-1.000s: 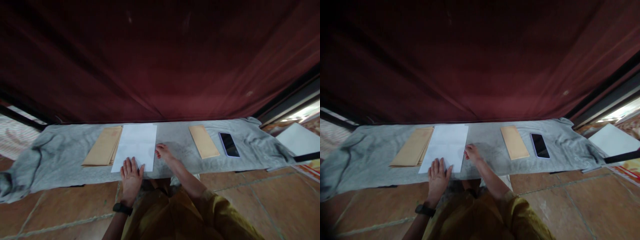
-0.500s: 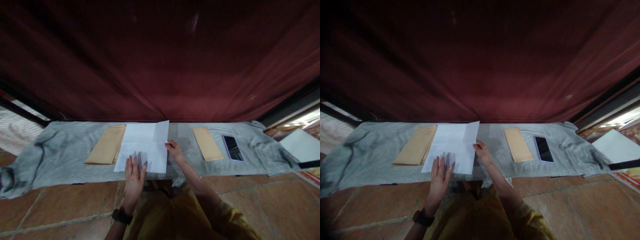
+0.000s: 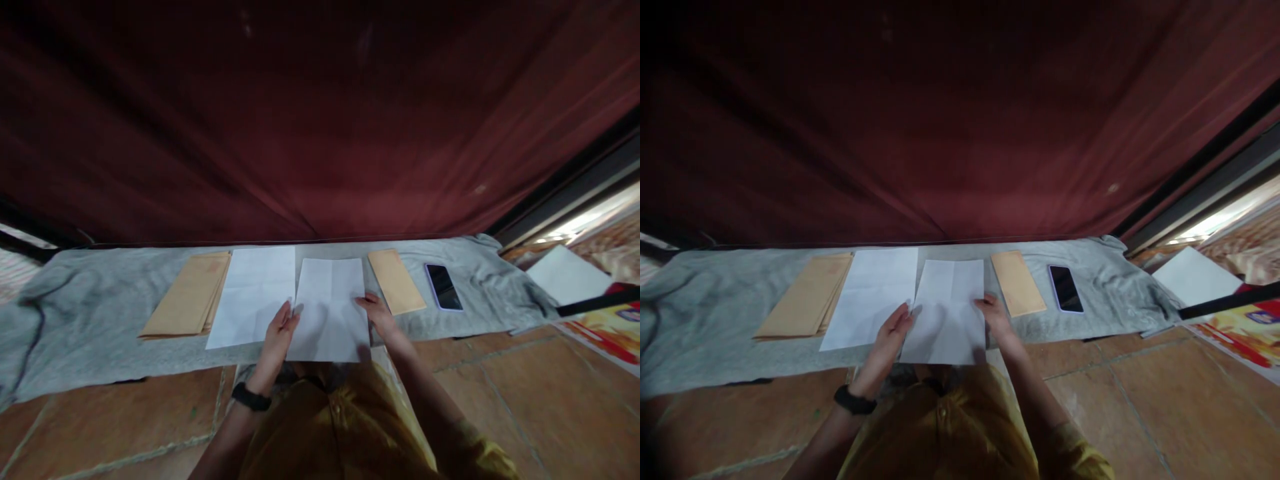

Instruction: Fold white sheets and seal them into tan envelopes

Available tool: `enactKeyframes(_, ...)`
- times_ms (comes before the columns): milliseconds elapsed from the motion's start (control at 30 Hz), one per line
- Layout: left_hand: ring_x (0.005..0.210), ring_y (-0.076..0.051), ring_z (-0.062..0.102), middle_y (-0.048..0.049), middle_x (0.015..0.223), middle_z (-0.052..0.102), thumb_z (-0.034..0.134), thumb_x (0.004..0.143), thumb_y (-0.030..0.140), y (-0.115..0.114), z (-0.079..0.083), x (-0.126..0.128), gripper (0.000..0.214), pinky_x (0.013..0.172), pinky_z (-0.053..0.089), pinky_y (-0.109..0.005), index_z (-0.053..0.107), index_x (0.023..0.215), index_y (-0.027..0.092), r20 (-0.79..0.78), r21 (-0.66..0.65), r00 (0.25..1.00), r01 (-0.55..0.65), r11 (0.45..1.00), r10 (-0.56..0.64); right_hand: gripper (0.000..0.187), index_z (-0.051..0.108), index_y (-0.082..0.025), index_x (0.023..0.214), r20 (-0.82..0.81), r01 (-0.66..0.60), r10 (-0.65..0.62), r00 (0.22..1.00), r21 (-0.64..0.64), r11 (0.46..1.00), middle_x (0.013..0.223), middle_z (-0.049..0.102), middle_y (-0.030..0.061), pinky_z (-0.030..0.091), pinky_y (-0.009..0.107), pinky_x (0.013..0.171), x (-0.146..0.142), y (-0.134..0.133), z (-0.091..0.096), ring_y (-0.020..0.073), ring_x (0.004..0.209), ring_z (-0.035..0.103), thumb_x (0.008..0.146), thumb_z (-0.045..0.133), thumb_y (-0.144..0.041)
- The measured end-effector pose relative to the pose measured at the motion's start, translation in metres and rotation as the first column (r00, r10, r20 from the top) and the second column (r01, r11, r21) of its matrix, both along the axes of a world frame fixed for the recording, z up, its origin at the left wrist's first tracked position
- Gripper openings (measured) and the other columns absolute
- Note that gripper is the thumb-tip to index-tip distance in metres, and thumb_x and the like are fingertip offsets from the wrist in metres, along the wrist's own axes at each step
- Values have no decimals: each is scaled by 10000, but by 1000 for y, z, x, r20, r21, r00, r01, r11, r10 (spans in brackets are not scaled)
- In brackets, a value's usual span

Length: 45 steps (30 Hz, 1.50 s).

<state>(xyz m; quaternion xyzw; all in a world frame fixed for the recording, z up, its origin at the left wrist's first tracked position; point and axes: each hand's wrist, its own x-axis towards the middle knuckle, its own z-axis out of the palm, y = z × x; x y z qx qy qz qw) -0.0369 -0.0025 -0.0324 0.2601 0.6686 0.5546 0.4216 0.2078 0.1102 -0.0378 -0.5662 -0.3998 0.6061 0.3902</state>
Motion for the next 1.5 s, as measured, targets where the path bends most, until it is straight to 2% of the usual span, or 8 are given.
enactKeyframes(167,1104,-230,690,-113,1178,742,813,708,336,11,9,-6,434,997,505,-398,700,1096,179,153,-41,986,-64,997,70,388,706,-182,804,-167,-50,45,985,-27,998,743,749,30,523,309,642,-3,-3,9,208,656,677,533,828,-431)
enactKeyframes(367,800,-154,703,-53,918,766,859,585,376,17,18,-9,500,705,487,-251,708,1010,161,284,-121,958,5,993,30,389,729,-195,900,-321,-165,152,935,-15,986,828,781,56,550,329,705,6,-9,34,236,754,722,607,852,-420)
enactKeyframes(700,730,-192,702,-47,794,759,876,564,251,31,56,5,341,717,527,-299,716,848,150,496,-39,865,100,994,-68,363,746,-189,956,-361,-224,221,906,36,974,857,785,51,548,306,694,17,-9,67,219,747,724,655,852,-364)
enactKeyframes(867,672,-129,641,-7,741,732,894,510,263,36,69,-4,326,648,466,-225,702,751,158,325,30,942,82,996,-87,334,746,-186,893,-257,-233,256,932,117,965,833,778,44,529,314,709,19,6,75,213,732,695,643,847,-382)
enactKeyframes(1033,644,-121,583,9,706,699,863,596,366,38,87,-8,296,642,441,-228,667,711,176,100,170,982,143,975,-161,306,755,-200,897,-206,-216,269,941,247,945,870,776,32,520,322,761,17,16,88,222,821,685,672,828,-394)
enactKeyframes(1167,651,-119,564,17,735,692,847,637,383,37,104,-12,283,640,429,-225,670,733,185,-86,244,989,135,960,-117,261,765,-227,906,-167,-158,236,957,379,912,907,771,10,512,332,832,19,21,97,212,877,671,694,828,-365)
enactKeyframes(1367,858,-184,633,-32,936,735,777,739,376,38,119,-26,179,786,490,-291,712,771,213,-512,366,859,213,906,5,207,751,-260,884,-103,-82,165,981,548,832,1057,755,30,477,389,966,28,27,110,246,1031,657,735,800,-395)
enactKeyframes(1500,1064,-234,646,-74,1129,724,658,835,353,39,105,-30,140,945,503,-380,722,823,229,-622,381,782,350,856,-43,185,716,-260,790,49,-159,165,985,628,762,1194,710,75,431,426,1042,32,27,102,288,1194,605,777,757,-441)
